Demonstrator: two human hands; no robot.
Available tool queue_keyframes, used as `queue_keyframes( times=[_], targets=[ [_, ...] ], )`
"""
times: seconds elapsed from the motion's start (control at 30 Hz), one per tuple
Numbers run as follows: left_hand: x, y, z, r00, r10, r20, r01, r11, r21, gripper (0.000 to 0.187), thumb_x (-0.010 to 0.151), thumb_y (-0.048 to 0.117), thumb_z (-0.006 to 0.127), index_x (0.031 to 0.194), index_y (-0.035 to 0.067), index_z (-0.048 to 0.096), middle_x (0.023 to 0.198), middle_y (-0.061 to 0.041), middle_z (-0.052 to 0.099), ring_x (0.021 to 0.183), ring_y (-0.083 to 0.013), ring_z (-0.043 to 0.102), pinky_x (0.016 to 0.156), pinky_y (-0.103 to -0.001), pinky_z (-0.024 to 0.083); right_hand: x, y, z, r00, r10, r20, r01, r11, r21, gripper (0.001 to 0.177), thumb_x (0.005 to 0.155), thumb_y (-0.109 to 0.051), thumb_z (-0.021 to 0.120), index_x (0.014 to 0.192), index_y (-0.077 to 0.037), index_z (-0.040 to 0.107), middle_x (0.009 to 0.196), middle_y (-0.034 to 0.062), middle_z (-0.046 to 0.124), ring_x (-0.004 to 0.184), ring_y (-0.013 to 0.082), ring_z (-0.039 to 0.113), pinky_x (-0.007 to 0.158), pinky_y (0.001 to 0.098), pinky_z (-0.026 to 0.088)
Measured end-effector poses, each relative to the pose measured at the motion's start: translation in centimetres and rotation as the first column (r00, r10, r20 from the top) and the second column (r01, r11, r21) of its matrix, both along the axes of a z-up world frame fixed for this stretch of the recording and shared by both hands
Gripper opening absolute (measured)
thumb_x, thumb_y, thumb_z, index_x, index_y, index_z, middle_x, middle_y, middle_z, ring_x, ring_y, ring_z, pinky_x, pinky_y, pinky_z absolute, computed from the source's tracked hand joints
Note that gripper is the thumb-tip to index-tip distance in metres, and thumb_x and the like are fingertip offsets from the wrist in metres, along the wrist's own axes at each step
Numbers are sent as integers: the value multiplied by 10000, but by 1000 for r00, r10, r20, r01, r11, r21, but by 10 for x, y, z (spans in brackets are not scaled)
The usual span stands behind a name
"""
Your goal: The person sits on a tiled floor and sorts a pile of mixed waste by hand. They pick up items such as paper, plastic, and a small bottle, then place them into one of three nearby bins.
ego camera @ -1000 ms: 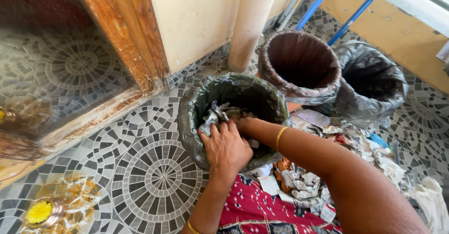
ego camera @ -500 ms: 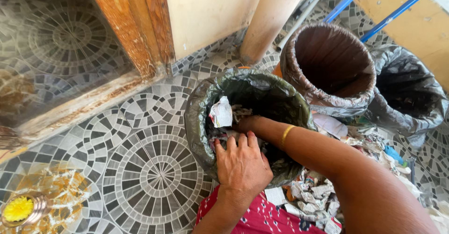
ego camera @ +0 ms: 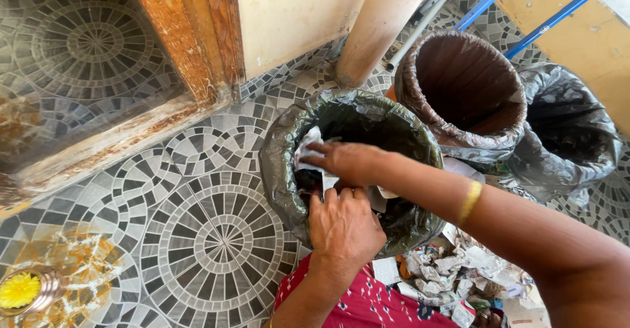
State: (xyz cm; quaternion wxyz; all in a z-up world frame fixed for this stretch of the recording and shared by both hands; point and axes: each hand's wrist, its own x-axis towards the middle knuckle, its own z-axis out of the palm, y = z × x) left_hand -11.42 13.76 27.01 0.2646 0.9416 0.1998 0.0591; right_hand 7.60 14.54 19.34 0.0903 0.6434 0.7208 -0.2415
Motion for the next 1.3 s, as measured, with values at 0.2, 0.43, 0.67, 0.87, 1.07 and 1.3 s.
queue_keyframes(
  times=[0.2,0.43,0.67,0.87,1.07,1.3],
  targets=[
    [-2,-2,-3,1000,7,29,-6,1000,-12,260,804,214,699,964,9,701,914,-181,715,937,-350,666,986,-595,445,6,0,-115,987,160,-22,-160,952,-260,561,833,-259,698,1386,-243,606,1317,144,659,1137,337,686,942,442,543],
    [-2,-2,-3,999,20,44,-18,999,-41,259,800,211,694,955,3,697,915,-188,716,942,-366,665,972,-585,452,14,3,-165,974,226,-12,-220,933,-284,501,856,-261,662,1355,-226,632,1253,155,675,1108,348,676,918,463,532],
    [-1,-1,1,999,29,-44,-31,998,-56,281,829,223,684,1014,14,707,996,-186,730,989,-340,672,980,-531,462,-2,-4,-107,971,238,-14,-236,956,-173,450,879,-262,626,1324,-208,657,1189,165,691,1078,360,666,894,485,521],
    [-1,-1,2,999,25,-33,-26,999,-44,316,822,227,686,1034,-5,714,1009,-193,739,1012,-343,680,954,-521,470,12,-22,1,992,89,-87,-112,944,-309,498,773,-229,762,1268,-219,711,1087,132,765,1033,344,704,891,443,554],
    [0,-1,0,999,19,-29,-19,1000,-16,292,838,220,661,1006,-10,723,954,-197,747,979,-339,689,921,-522,491,37,-38,-11,970,-18,243,153,823,-547,469,833,-377,832,1204,-129,687,1043,135,712,1004,340,678,861,468,549],
    [-1,-3,-3,997,22,-70,-25,999,-41,197,853,201,634,923,35,714,891,-151,739,892,-311,692,877,-492,503,55,-36,-140,993,-59,99,114,610,-784,319,877,-331,715,1013,-60,810,951,105,791,851,256,729,734,412,569]
  ],
)
